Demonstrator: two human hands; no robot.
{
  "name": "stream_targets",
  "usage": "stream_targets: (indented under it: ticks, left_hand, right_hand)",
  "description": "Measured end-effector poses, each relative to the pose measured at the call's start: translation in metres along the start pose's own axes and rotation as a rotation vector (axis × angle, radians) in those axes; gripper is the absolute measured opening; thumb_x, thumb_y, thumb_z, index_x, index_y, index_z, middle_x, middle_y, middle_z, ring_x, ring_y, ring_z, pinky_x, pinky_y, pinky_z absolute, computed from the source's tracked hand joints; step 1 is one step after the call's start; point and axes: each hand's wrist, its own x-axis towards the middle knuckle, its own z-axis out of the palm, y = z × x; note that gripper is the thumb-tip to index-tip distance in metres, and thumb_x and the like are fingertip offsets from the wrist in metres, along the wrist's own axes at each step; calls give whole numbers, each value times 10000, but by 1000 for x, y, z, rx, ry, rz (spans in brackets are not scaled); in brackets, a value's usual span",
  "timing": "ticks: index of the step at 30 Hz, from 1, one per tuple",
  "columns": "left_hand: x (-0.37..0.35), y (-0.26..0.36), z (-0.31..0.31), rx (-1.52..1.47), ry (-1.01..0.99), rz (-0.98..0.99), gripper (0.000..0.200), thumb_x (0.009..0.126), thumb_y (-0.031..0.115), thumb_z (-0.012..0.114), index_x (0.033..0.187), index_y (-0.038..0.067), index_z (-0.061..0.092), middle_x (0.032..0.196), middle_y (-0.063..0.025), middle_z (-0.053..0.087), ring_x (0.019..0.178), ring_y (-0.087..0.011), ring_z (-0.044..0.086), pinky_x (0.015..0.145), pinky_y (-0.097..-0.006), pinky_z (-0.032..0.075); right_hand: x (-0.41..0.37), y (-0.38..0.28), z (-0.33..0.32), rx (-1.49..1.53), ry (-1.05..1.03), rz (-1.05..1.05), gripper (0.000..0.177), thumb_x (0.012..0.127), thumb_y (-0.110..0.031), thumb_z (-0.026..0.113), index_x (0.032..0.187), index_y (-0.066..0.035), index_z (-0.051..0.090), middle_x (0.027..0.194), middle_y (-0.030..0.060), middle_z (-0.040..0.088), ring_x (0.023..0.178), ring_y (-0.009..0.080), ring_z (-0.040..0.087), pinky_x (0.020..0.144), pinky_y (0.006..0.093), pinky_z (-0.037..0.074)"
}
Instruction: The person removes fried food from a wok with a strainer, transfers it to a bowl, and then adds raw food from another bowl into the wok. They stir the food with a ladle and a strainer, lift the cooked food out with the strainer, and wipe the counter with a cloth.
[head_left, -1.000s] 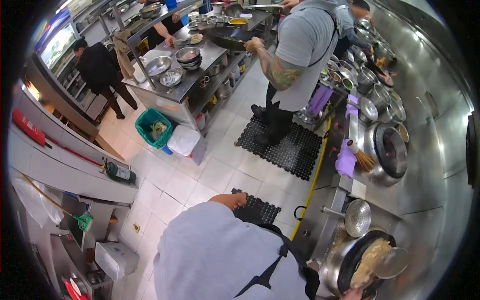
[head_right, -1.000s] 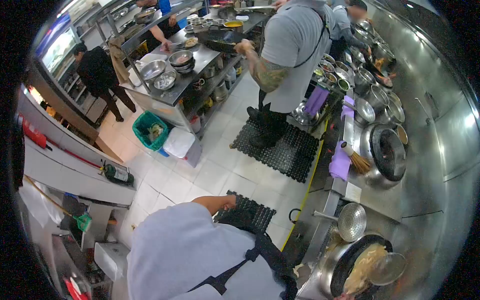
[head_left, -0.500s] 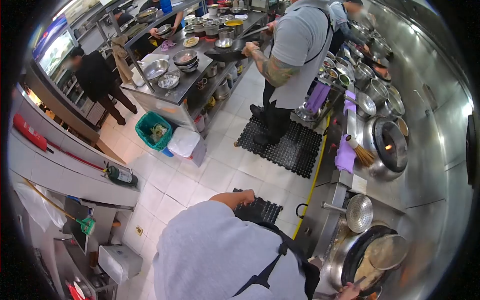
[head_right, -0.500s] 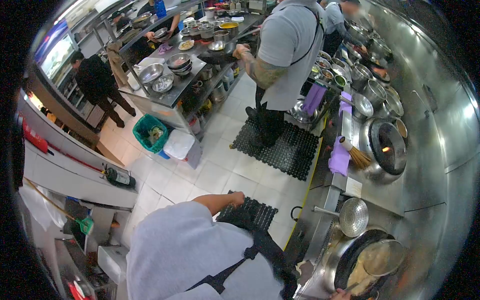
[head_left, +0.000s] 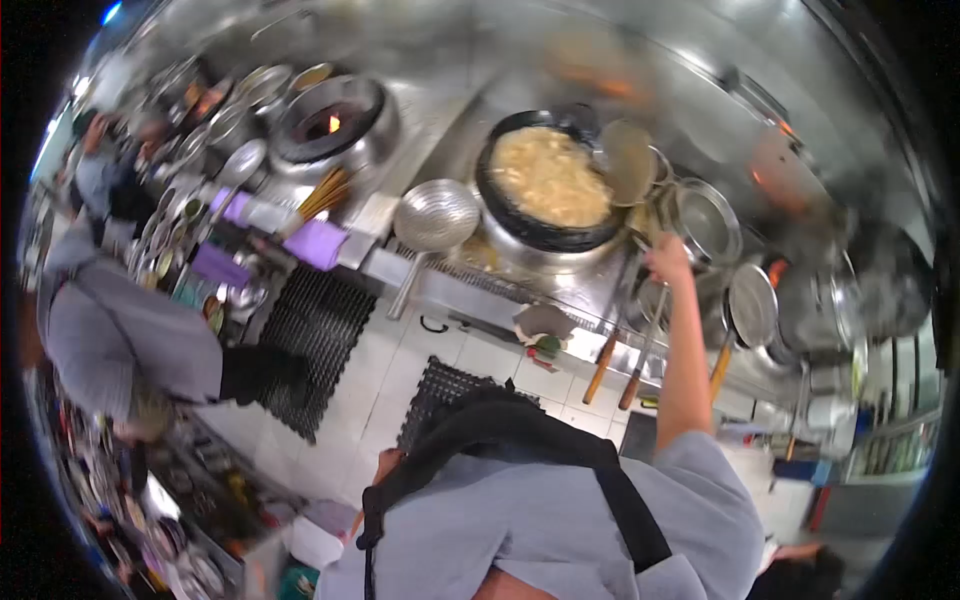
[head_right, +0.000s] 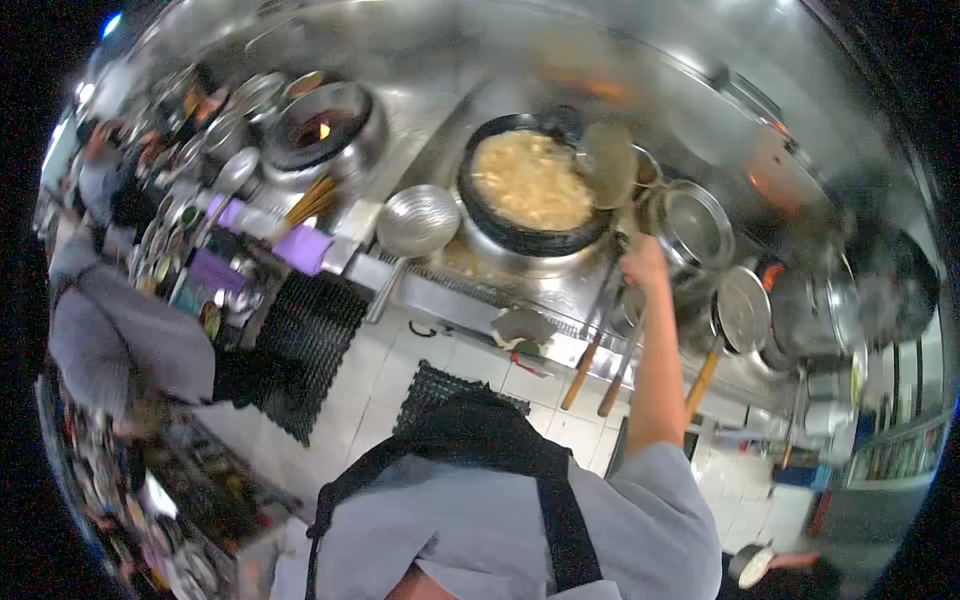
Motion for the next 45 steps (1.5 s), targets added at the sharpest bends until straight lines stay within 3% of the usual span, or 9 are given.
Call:
stream_targets:
  ticks: [7,10,16,28,31,37,40,42,45]
  left_hand:
    - [19,-17,7,-408,100,-353,189,794,206,639,805,30,706,846,-138,707,799,-275,697,771,-363,560]
    - [8,25,-54,-53,28,9,180,824,161,635,837,-10,691,807,-129,702,767,-244,700,736,-343,569]
    - [17,-21,-6,-1174,65,-621,222,876,127,598,945,-78,648,737,-115,668,697,-232,685,606,-344,547]
    - [7,-17,7,-603,24,-603,262,814,220,658,939,-3,717,840,-128,726,769,-235,695,675,-352,544]
    - [16,1,-20,139,58,150,251,789,274,674,949,92,739,918,-125,724,854,-267,697,746,-385,551]
    - [14,1,-6,93,70,156,241,787,292,666,927,107,729,897,-116,714,852,-306,684,749,-399,555]
    - [20,26,-14,-801,-23,-523,264,773,295,677,941,99,729,907,-120,715,841,-305,684,737,-388,558]
    - [25,24,-20,-175,13,-78,260,754,287,690,928,98,727,896,-120,714,824,-306,682,720,-390,558]
    - [22,20,-5,-401,20,-251,232,746,298,678,865,102,712,850,-120,701,796,-310,674,694,-400,553]
  right_hand:
    - [-52,-20,60,796,-213,159,161,876,44,470,984,81,583,716,104,594,444,102,461,363,258,363]
    - [-66,-29,71,804,-236,141,166,889,39,471,1005,86,580,729,100,594,444,93,446,366,250,356]
    - [-109,-74,55,661,-167,-40,275,900,42,426,1140,66,557,715,103,587,436,82,445,349,248,348]
    - [-91,-84,77,-5,51,-228,430,823,-8,497,1245,19,570,815,246,626,779,386,611,686,439,492]
    - [-88,-73,73,-89,199,-395,453,807,7,507,1255,37,566,727,202,640,656,263,649,642,369,507]
    - [-37,-58,97,-55,114,-374,444,837,-9,478,1272,41,550,842,244,664,777,343,678,697,410,523]
    - [-30,-66,86,-113,281,-526,421,842,-23,492,1253,32,561,811,223,662,689,324,674,619,404,518]
    - [-35,-70,88,-109,482,-718,388,832,-18,505,1210,19,583,771,214,650,610,302,663,583,408,518]
    - [-30,-118,86,95,-124,-108,391,821,-4,503,1203,5,589,925,312,645,885,436,656,797,471,508]
